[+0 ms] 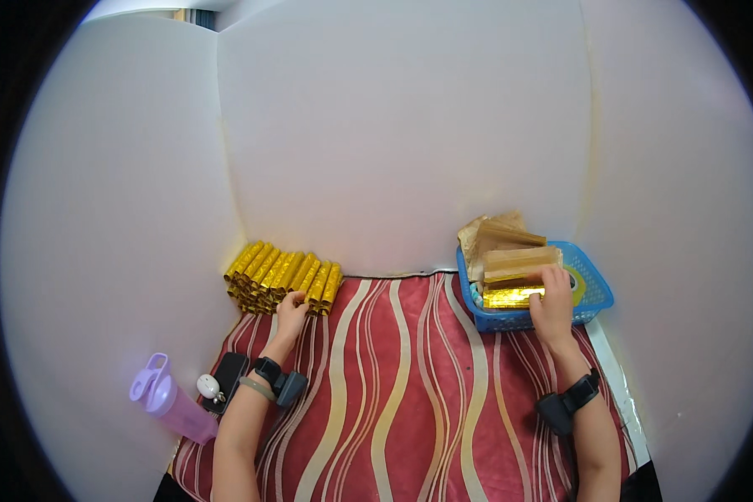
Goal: Folding and preparing gold-foiled paper sheets.
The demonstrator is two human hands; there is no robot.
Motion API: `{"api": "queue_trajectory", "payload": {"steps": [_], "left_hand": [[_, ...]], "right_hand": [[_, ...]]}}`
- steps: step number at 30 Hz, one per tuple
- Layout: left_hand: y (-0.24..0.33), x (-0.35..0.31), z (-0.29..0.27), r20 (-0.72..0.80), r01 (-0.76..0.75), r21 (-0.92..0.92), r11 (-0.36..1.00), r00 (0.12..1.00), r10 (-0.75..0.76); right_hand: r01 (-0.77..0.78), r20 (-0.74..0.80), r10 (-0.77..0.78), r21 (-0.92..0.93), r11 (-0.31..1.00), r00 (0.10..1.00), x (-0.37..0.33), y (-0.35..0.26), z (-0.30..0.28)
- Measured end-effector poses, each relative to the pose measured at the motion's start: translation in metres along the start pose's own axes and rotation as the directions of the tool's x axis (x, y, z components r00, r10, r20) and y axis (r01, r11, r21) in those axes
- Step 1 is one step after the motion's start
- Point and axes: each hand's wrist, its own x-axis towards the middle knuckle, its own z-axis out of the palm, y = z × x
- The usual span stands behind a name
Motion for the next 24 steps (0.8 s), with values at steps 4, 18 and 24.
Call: {"api": "queue_trajectory", "payload": {"steps": [4, 18, 24], "left_hand": [[0.029, -0.022, 0.001, 0.034, -0.035, -0.057, 0.998, 0.999, 0.037], [0.075, -0.083, 0.014, 0.546, 0.077, -0.109, 0.991, 0.838, -0.005], [0.080, -0.092, 0.034, 0.617, -0.005, -0.071, 0.997, 0.785, 0.048]], "right_hand": [[0.023, 0.429, 0.009, -0.069, 0.997, 0.903, -0.006, 0.020, -0.003], [-0.374, 0.391, 0.376, -0.085, 0.924, 0.840, 0.010, 0.082, 0.000], [-0.748, 0.751, 0.398, 0.187, 0.637, 0.526, 0.026, 0.117, -0.015]]}}
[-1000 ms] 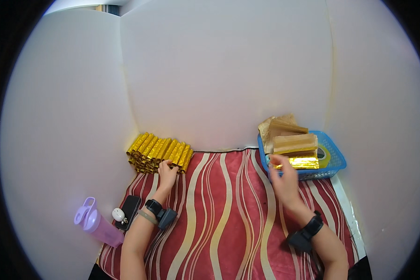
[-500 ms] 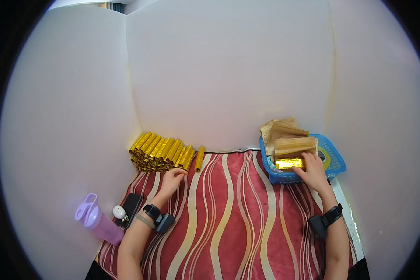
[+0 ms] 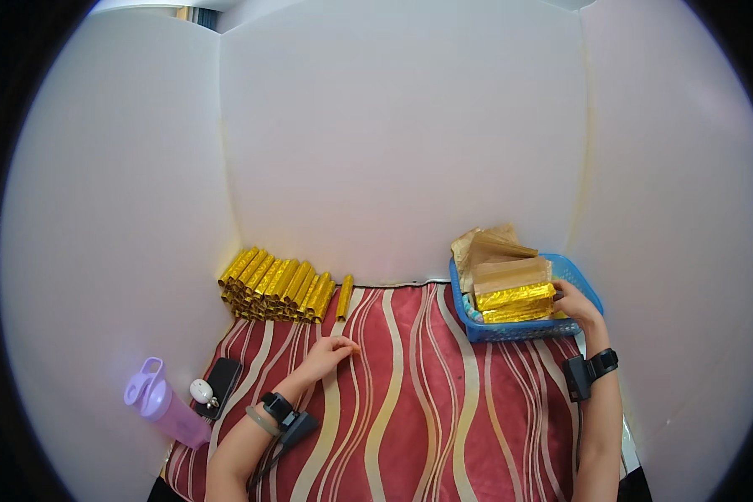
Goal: Folding and preparing gold-foiled paper sheets.
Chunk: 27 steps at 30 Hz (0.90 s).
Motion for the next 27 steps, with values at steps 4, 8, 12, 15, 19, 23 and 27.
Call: {"api": "queue_trajectory", "payload": {"steps": [4, 8, 12, 15, 19, 23, 27], "left_hand": [[0.017, 0.003, 0.014, 0.035, -0.038, -0.045, 0.998, 0.999, 0.039], [0.054, 0.013, 0.037, 0.070, -0.221, 0.053, 0.974, 0.974, 0.217], [0.089, 0.029, 0.078, 0.212, -0.291, 0.055, 0.955, 0.938, 0.274], [0.097, 0.038, 0.104, 0.296, -0.346, 0.067, 0.936, 0.903, 0.312], [0.082, 0.043, 0.124, 0.313, -0.252, -0.052, 0.966, 0.915, 0.255], [0.056, 0.046, 0.132, 0.293, -0.160, -0.121, 0.980, 0.937, 0.189], [0.058, 0.040, 0.126, 0.264, -0.065, -0.272, 0.960, 0.954, 0.139]], "right_hand": [[-0.074, -0.070, 0.081, 0.101, 0.992, 0.994, -0.008, -0.004, -0.007], [-0.062, -0.021, 0.064, 0.051, 0.997, 0.998, -0.006, -0.014, -0.001], [0.154, 0.037, -0.150, -0.322, 0.934, 0.988, -0.001, 0.004, -0.014], [0.225, 0.061, -0.218, -0.342, 0.912, 0.974, -0.002, 0.009, -0.014], [0.233, 0.049, -0.229, -0.299, 0.925, 0.972, -0.002, 0.008, -0.009], [0.293, -0.133, -0.337, -0.270, 0.917, 0.932, 0.010, 0.015, -0.001], [0.262, -0.107, -0.299, -0.269, 0.927, 0.948, 0.009, 0.001, 0.004]]}}
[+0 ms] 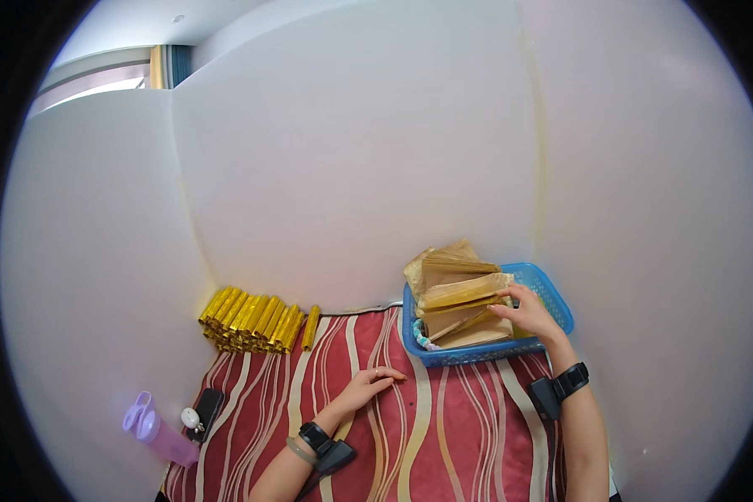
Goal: Folding and preparing gold-foiled paper sheets.
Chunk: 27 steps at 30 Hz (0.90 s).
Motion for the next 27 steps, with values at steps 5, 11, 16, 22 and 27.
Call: {"api": "queue_trajectory", "payload": {"steps": [5, 11, 16, 22, 27], "left_hand": [[0.006, -0.006, -0.003, 0.026, 0.089, -0.056, 0.994, 0.996, -0.088], [0.009, -0.003, -0.001, 0.013, 0.113, -0.033, 0.993, 0.994, -0.112], [0.002, 0.002, 0.001, -0.032, 0.072, 0.016, 0.997, 0.997, -0.072], [0.010, 0.001, 0.005, -0.072, 0.052, 0.012, 0.999, 0.996, -0.051], [0.000, 0.007, 0.008, -0.056, 0.011, 0.003, 1.000, 0.998, -0.011]], "right_hand": [[-0.059, 0.106, 0.045, 0.131, 0.990, 0.993, 0.008, -0.006, 0.000], [-0.073, 0.023, 0.071, 0.084, 0.994, 0.997, 0.017, 0.011, 0.013], [-0.135, -0.193, 0.138, 0.028, 0.990, 0.971, 0.016, 0.001, 0.018], [-0.068, -0.204, 0.142, 0.331, 0.941, 0.969, 0.006, 0.020, 0.011], [-0.177, -0.013, 0.196, 0.380, 0.908, 0.980, -0.008, 0.023, -0.012]]}}
